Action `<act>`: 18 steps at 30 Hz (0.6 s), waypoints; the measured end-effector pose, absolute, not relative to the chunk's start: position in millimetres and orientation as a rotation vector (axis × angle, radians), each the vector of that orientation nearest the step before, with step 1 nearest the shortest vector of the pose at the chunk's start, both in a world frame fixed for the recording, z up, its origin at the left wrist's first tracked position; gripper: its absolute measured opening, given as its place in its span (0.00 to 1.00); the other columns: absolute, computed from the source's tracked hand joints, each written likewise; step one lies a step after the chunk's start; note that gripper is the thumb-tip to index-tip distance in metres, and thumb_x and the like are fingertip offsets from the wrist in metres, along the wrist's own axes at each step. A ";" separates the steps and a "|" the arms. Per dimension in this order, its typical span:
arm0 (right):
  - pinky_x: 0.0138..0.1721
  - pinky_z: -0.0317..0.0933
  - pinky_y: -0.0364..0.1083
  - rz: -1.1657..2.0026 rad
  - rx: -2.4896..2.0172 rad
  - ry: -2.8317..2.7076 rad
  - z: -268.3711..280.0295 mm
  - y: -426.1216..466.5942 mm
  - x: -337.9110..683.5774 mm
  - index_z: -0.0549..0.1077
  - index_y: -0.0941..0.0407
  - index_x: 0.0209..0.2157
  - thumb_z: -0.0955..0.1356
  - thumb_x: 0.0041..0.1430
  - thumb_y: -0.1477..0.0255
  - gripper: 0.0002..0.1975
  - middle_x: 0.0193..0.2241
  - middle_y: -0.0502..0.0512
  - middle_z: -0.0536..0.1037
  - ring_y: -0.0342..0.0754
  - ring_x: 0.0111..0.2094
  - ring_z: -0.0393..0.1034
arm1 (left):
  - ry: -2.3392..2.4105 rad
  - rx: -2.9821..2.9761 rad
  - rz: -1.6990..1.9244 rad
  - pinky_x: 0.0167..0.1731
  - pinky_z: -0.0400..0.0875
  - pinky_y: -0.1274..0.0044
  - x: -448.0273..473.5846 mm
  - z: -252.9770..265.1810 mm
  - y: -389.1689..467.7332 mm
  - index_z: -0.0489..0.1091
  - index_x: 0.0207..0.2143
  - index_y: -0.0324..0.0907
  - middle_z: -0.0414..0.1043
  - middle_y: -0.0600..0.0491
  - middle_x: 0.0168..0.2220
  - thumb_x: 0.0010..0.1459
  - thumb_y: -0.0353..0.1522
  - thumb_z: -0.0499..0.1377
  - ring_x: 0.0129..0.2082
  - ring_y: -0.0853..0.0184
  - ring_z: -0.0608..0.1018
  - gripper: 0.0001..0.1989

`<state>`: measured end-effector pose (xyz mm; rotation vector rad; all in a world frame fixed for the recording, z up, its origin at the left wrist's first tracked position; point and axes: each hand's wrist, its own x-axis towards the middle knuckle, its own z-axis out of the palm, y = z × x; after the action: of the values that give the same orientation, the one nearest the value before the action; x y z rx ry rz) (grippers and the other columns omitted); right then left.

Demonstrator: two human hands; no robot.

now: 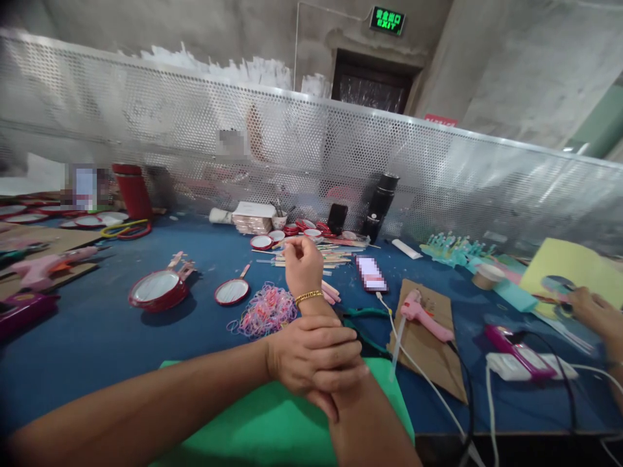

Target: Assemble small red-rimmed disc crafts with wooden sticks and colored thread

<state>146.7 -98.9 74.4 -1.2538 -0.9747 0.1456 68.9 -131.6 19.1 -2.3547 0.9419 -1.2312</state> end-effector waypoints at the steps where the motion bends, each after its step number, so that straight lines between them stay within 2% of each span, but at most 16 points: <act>1: 0.33 0.66 0.43 0.149 -1.250 -0.982 75.4 -100.1 144.9 0.72 0.54 0.32 0.65 0.54 0.67 0.07 0.24 0.49 0.78 0.44 0.25 0.71 | 0.940 -2.351 -1.261 0.60 0.63 0.67 68.6 18.4 -131.6 0.70 0.55 0.49 0.71 0.52 0.56 0.57 0.55 0.53 0.59 0.60 0.68 0.30; 6: 0.33 0.67 0.43 0.170 -1.238 -0.984 77.0 -101.5 144.9 0.72 0.54 0.33 0.64 0.55 0.67 0.08 0.24 0.48 0.77 0.44 0.26 0.73 | 0.934 -2.359 -1.266 0.58 0.64 0.68 67.2 19.4 -133.6 0.70 0.54 0.49 0.72 0.52 0.54 0.58 0.56 0.52 0.56 0.61 0.70 0.30; 18: 0.31 0.66 0.44 0.264 -1.179 -0.982 72.7 -98.4 144.9 0.72 0.55 0.32 0.66 0.55 0.67 0.07 0.21 0.46 0.76 0.45 0.25 0.73 | 0.917 -2.370 -1.250 0.60 0.63 0.67 68.5 18.1 -132.5 0.70 0.54 0.50 0.71 0.53 0.55 0.60 0.53 0.52 0.58 0.61 0.68 0.26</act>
<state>144.9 -98.4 72.7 -1.1792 -0.9824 0.2644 68.5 -132.5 18.1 -2.3696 0.9168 -1.2497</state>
